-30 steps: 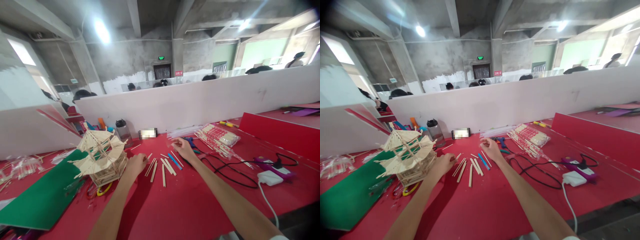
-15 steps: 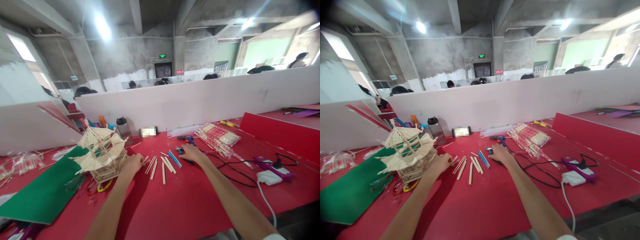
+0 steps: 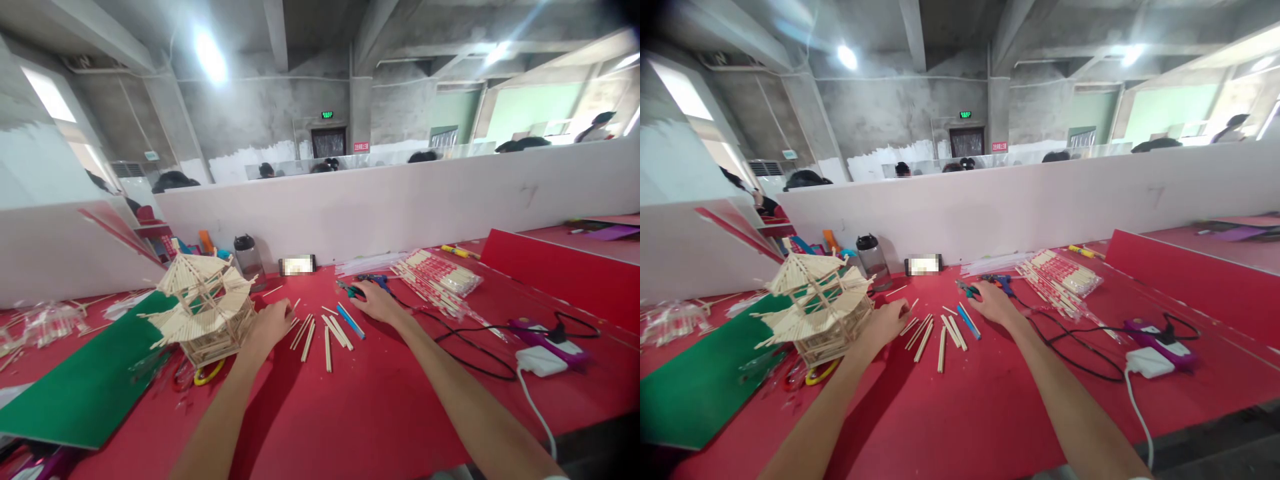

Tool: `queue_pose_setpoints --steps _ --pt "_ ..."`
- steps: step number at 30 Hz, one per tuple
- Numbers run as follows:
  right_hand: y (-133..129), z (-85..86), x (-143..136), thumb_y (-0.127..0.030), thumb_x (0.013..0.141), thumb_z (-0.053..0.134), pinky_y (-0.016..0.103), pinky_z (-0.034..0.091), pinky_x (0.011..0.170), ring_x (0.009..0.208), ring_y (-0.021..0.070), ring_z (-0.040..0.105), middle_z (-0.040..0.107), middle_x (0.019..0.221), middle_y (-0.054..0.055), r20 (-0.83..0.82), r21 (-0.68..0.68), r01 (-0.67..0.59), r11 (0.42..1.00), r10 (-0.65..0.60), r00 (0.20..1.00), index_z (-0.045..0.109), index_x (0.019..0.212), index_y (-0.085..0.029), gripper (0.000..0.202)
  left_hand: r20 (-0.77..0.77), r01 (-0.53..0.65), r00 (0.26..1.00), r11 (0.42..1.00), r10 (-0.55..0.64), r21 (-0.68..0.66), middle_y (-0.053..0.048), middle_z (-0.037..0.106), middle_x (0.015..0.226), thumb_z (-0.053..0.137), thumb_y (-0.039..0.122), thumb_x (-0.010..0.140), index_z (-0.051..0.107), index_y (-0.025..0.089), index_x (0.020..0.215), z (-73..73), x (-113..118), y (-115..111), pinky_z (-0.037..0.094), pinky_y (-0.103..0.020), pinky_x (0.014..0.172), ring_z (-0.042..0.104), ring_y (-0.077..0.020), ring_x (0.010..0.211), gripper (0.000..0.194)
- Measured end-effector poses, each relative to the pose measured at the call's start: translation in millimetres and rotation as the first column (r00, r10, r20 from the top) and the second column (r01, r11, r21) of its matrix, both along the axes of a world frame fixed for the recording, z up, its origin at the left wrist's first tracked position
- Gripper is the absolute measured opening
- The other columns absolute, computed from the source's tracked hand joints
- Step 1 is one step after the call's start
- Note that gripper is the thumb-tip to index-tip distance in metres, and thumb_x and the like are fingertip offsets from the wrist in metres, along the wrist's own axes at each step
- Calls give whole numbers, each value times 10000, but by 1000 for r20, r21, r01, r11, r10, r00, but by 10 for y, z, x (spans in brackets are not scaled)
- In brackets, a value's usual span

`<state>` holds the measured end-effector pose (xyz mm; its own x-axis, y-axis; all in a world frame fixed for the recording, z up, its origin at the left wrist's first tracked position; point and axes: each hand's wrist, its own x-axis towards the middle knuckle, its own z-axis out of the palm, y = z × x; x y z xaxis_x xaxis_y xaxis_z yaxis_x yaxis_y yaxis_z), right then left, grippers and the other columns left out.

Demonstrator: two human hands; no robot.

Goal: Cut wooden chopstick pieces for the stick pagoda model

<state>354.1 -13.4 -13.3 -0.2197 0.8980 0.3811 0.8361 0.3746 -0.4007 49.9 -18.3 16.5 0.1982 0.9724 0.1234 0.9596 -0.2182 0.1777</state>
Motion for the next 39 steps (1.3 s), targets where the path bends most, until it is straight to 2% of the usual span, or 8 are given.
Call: queue_pose_setpoints --steps 2,6,10,14,19,23,32,39 --pt "-59 45 -100 -352 868 572 378 400 1001 1157 257 558 610 1258 116 -83 71 -72 995 78 993 569 1297 -209 452 119 86 989 995 -92 48 -75 717 901 494 334 881 597 225 926 22 86 -34 422 -284 692 673 -236 839 156" --pt "-175 88 -283 -383 856 605 398 383 1044 1173 247 547 605 1264 102 -176 150 -208 966 233 956 556 1326 -227 497 310 244 909 959 -278 144 -36 680 825 470 367 904 557 211 895 0 273 -97 415 -266 687 622 -185 743 179" --pt "-204 88 -335 -388 839 634 392 406 1028 1150 244 564 615 1242 102 -234 152 -292 944 321 918 589 1295 -223 487 428 279 832 933 -353 226 -16 641 788 435 376 923 542 202 851 -24 367 -127 417 -264 701 578 -167 711 217" --pt "-200 112 -292 -365 830 643 380 450 977 1070 228 601 641 1182 88 -305 119 -360 925 379 874 601 1282 -222 476 502 295 781 928 -371 227 -19 651 809 438 357 924 574 196 872 -22 374 -121 424 -263 728 590 -167 746 217" --pt "-218 138 -276 -335 824 643 367 489 928 1046 218 615 650 1173 79 -401 87 -412 907 411 819 608 1274 -224 465 523 286 772 933 -360 220 -17 660 794 474 339 903 605 192 875 -68 387 -99 426 -257 713 585 -164 726 198" --pt "-211 128 -279 -330 813 658 373 487 932 1042 217 619 653 1178 79 -388 88 -416 905 416 823 614 1268 -224 469 505 286 783 931 -364 227 -13 648 750 497 352 889 601 186 819 -85 396 -100 420 -260 694 571 -165 702 209" --pt "-238 173 -272 -328 820 656 362 497 916 1057 222 618 647 1193 81 -399 89 -417 904 416 817 621 1256 -217 452 510 277 775 926 -374 257 -22 657 778 533 360 868 598 191 810 -47 375 -102 429 -280 712 585 -178 724 190" --pt "-215 141 -269 -320 818 657 354 499 901 1029 210 627 652 1184 78 -397 106 -415 903 421 815 622 1256 -224 449 483 269 790 922 -377 279 -13 642 777 546 355 862 577 195 801 -45 367 -107 419 -278 713 571 -171 724 175"
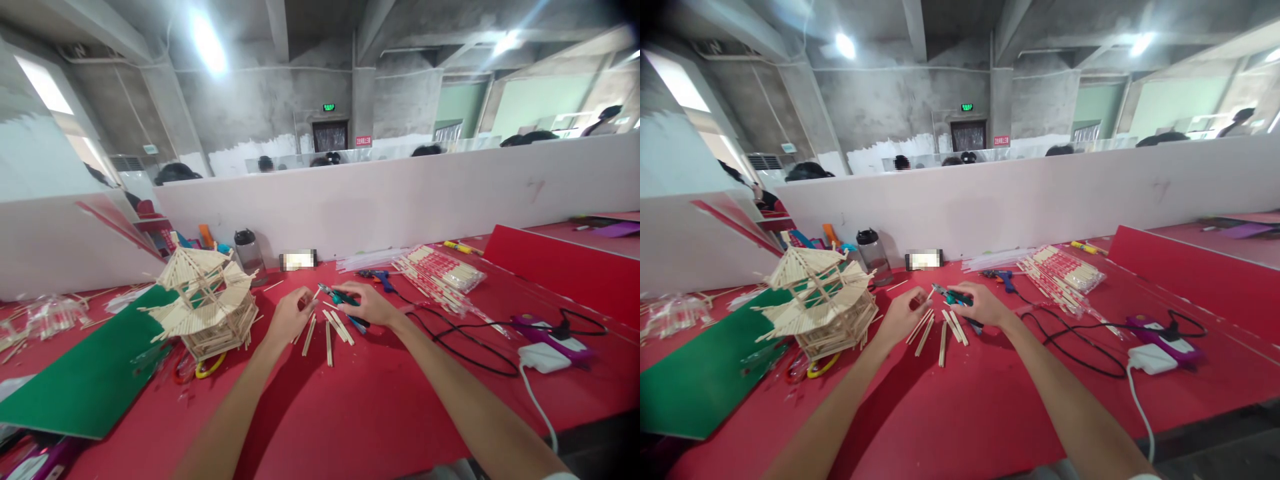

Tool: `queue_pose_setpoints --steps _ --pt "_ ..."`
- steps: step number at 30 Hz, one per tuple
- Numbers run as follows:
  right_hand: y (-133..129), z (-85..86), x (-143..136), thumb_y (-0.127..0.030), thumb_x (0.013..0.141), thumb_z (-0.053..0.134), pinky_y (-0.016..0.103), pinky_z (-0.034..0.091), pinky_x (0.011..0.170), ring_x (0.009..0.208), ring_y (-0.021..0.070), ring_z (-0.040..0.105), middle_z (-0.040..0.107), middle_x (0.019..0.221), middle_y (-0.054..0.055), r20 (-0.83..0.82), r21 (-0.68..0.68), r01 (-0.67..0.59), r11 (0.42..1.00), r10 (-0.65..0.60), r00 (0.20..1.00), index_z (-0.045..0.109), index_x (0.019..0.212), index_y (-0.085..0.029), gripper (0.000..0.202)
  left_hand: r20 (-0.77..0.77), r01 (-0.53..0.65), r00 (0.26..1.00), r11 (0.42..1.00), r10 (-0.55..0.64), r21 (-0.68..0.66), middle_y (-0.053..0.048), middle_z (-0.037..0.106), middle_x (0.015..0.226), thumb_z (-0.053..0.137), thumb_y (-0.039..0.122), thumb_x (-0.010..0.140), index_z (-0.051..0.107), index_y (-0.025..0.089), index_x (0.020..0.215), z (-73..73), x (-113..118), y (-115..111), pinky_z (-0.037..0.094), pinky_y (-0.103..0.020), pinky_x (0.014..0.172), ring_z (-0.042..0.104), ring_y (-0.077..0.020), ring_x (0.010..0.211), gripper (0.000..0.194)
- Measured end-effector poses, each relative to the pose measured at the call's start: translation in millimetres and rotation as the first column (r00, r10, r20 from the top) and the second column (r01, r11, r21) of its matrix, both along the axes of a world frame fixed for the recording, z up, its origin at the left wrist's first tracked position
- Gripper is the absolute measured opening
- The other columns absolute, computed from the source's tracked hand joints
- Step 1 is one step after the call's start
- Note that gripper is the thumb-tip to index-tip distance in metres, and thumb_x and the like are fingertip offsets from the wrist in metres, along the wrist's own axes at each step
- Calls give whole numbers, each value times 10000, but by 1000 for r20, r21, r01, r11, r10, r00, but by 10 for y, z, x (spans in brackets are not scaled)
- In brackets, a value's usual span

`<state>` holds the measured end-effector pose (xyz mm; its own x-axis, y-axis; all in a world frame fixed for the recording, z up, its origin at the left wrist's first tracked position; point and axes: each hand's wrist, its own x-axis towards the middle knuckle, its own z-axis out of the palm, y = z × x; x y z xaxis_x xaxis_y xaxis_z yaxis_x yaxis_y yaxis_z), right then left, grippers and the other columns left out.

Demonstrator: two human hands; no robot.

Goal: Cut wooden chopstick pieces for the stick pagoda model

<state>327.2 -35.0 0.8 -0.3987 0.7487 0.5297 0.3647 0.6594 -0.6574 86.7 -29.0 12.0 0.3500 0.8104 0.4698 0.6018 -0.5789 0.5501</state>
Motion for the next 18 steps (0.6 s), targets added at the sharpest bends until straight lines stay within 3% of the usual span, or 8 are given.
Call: queue_pose_setpoints --steps 10,18 --pt "-19 39 8 -342 829 652 379 500 912 1039 220 625 660 1174 78 -7 -24 -20 1000 20 1000 623 1259 -230 445 12 29 1000 999 -29 -18 -4 617 750 542 360 872 568 195 791 5 4 -9 408 -268 684 552 -159 696 186" --pt "-28 52 2 -331 844 642 366 495 910 1039 212 625 659 1175 64 -2 -38 -41 998 41 999 616 1269 -245 434 139 169 978 983 -158 -69 24 548 673 484 349 915 550 183 825 28 71 -72 391 -247 639 504 -131 625 200"
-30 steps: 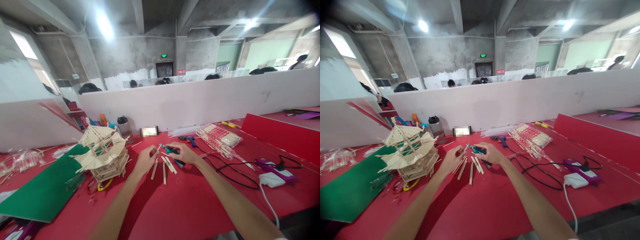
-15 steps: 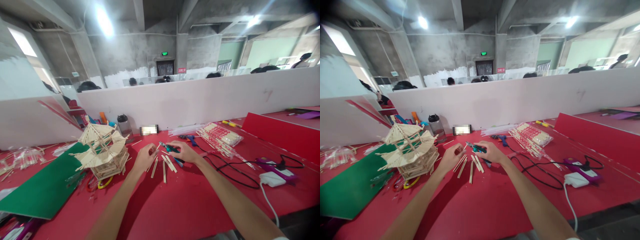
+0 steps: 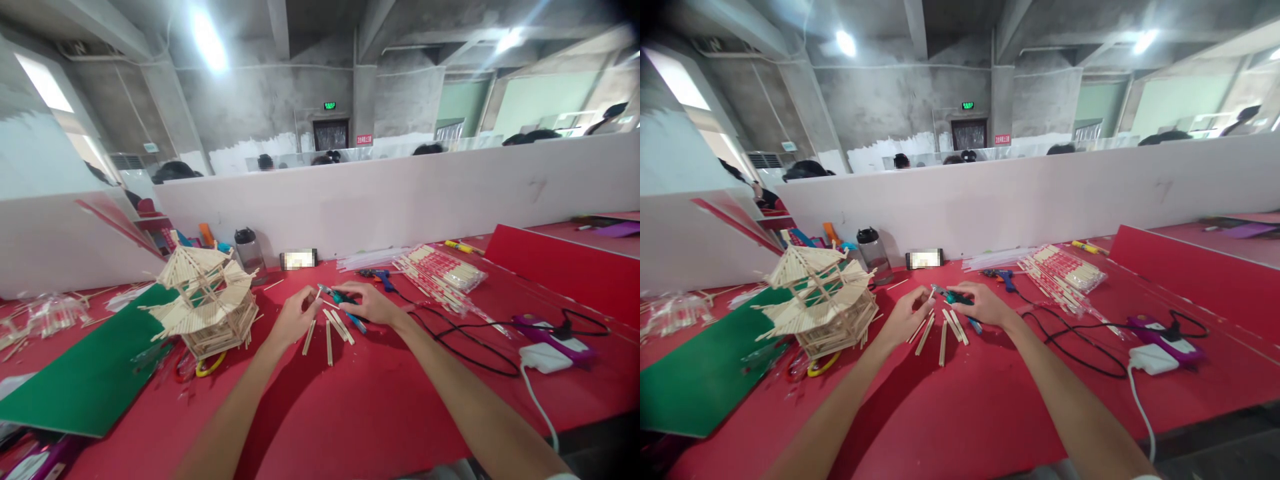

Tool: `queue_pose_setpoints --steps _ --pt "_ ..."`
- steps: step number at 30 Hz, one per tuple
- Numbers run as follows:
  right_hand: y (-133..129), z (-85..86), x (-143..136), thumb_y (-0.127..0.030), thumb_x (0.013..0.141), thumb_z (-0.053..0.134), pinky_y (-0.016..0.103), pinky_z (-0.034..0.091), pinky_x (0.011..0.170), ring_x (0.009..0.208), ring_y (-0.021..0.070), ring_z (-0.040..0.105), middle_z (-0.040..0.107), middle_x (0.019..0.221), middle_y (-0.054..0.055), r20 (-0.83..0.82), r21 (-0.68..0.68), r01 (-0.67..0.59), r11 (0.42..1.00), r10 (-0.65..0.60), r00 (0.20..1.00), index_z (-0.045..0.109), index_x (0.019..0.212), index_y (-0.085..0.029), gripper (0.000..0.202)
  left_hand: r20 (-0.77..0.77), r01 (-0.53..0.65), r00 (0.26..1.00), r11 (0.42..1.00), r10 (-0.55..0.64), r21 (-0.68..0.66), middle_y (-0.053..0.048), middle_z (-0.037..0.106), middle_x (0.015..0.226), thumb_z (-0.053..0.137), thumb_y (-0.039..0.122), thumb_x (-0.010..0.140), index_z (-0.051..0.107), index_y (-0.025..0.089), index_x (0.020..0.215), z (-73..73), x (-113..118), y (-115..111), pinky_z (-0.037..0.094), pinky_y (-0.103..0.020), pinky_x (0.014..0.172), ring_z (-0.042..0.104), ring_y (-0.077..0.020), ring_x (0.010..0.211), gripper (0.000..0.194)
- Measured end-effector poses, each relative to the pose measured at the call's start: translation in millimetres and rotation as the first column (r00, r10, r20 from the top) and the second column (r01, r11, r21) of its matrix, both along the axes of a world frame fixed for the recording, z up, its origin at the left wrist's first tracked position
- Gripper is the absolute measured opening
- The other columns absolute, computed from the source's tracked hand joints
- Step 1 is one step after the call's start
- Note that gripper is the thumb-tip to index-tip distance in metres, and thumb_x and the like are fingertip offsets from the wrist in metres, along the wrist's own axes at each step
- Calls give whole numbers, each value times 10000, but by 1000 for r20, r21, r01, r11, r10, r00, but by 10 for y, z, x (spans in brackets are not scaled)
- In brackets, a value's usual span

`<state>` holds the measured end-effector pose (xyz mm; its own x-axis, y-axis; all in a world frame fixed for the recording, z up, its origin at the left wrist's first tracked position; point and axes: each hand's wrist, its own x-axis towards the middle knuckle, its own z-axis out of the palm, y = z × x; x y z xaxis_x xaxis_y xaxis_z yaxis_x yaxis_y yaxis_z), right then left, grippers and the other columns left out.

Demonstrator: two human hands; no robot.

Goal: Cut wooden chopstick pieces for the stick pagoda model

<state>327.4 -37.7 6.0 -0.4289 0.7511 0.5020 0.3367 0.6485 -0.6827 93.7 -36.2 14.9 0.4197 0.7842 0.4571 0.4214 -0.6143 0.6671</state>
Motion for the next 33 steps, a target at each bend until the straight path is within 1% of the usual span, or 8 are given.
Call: queue_pose_setpoints --steps 3,6,9,15,21,24,28,33 --pt "-32 33 -16 -320 850 641 362 491 910 1052 214 615 650 1188 70 -12 21 -20 1000 20 1000 605 1280 -243 439 70 16 997 1000 -15 -18 28 533 660 468 355 928 550 175 820 13 32 -24 388 -239 633 488 -122 616 225" --pt "-76 88 -30 -318 852 648 375 464 957 1079 215 601 641 1200 81 -18 56 -42 998 43 999 588 1301 -240 460 133 34 991 999 -30 -22 25 537 680 482 356 926 583 168 863 37 55 -59 399 -232 634 494 -118 627 223" --pt "-109 137 -35 -331 845 660 383 439 991 1085 214 597 635 1201 84 -13 86 -57 995 59 998 582 1307 -237 477 164 49 985 999 -45 -18 19 552 700 490 366 923 607 164 911 63 64 -94 412 -230 643 504 -119 637 233" --pt "-119 150 -25 -322 838 662 370 445 979 1069 211 601 632 1185 82 -3 103 -55 993 55 998 600 1281 -229 456 163 31 986 999 -27 -22 14 562 707 485 381 920 621 162 938 76 57 -106 427 -229 647 512 -123 640 259" --pt "-113 140 -22 -305 831 661 375 457 959 1052 216 604 640 1174 81 -4 110 -42 993 43 999 593 1293 -237 472 144 14 990 998 -5 -56 -11 620 758 493 407 909 631 161 965 81 48 -92 455 -240 669 546 -139 672 287" --pt "-128 158 -18 -305 831 661 369 454 964 1057 214 603 640 1176 81 2 108 -48 993 49 999 594 1291 -234 470 158 25 987 998 -16 -51 -14 629 769 508 386 905 637 159 972 83 45 -90 451 -233 660 548 -136 673 269" --pt "-140 169 -14 -302 830 663 364 454 963 1051 212 607 640 1178 77 4 108 -41 993 40 999 600 1282 -234 462 156 43 987 998 -35 -48 -1 600 720 510 377 908 642 159 967 89 43 -93 437 -225 636 532 -130 648 261" --pt "-129 151 -4 -285 835 658 370 446 972 1050 212 604 637 1175 80 16 123 -40 992 38 999 598 1287 -232 460 135 32 990 999 -27 -30 -11 623 738 503 385 911 650 160 967 95 36 -82 431 -232 643 542 -137 662 275"
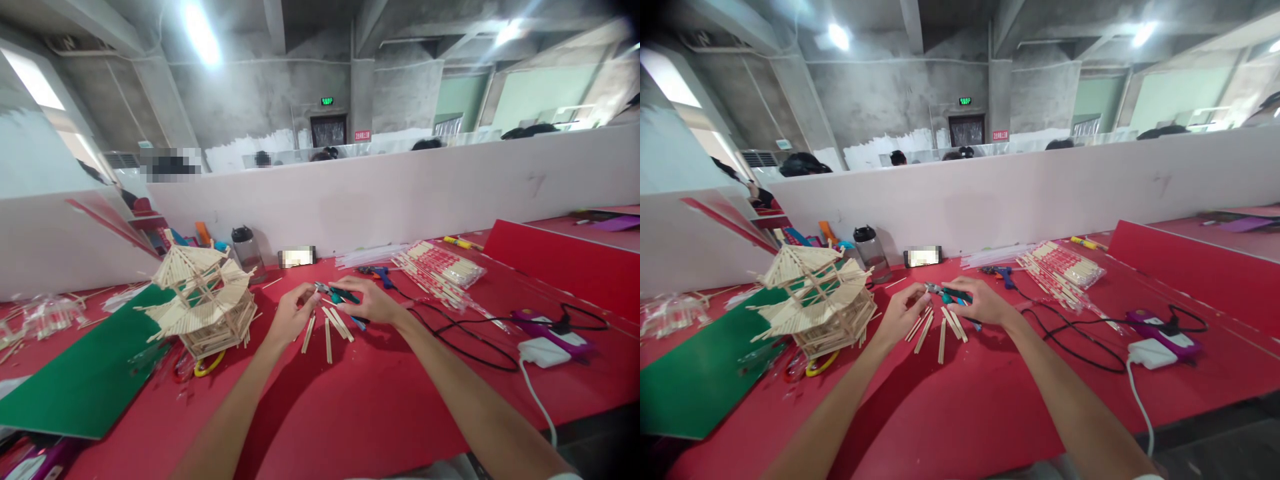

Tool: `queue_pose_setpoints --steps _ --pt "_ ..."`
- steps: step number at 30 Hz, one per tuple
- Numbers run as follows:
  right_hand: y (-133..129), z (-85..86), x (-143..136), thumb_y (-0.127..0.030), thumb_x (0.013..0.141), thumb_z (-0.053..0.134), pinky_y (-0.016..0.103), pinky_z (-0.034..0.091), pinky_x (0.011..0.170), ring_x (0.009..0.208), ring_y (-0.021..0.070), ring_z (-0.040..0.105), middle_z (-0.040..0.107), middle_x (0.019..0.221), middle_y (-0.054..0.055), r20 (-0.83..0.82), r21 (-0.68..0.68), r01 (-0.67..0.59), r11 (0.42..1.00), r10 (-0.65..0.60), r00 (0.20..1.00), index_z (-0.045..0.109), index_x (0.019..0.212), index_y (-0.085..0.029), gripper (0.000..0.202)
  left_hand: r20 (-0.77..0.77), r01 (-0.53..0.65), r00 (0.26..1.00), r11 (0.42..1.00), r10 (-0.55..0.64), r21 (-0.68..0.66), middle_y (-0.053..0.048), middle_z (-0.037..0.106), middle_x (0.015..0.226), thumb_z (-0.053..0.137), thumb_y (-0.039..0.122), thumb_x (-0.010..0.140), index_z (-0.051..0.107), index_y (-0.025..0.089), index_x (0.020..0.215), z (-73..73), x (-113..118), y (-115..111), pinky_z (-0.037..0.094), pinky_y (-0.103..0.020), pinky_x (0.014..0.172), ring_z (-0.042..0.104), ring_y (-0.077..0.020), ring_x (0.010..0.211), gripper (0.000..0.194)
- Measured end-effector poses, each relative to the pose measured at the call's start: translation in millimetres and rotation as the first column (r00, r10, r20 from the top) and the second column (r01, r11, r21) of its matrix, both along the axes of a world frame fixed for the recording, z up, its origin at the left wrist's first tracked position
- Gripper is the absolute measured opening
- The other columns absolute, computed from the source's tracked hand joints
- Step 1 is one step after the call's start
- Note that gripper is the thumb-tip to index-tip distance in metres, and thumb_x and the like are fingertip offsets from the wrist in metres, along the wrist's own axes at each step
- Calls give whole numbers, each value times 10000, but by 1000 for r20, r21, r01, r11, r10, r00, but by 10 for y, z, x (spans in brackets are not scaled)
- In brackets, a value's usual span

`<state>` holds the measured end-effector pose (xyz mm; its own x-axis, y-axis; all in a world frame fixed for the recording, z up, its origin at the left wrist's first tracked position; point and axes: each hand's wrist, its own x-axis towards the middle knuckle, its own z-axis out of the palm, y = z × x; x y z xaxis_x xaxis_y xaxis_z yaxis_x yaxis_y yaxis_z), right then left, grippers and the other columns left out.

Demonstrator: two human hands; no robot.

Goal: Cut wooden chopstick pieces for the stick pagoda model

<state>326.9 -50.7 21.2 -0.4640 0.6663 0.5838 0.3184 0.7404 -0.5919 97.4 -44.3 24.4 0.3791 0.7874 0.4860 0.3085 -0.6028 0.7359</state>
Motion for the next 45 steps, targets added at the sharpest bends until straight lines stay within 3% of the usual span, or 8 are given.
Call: queue_pose_setpoints --steps 45 --pt "28 -35 25 -284 828 661 351 453 944 1016 202 611 651 1141 69 3 -20 -11 1000 11 1000 609 1279 -241 456 -9 -6 1000 1000 6 8 -13 631 726 523 374 900 666 156 937 -26 -27 43 425 -243 662 541 -142 664 263"
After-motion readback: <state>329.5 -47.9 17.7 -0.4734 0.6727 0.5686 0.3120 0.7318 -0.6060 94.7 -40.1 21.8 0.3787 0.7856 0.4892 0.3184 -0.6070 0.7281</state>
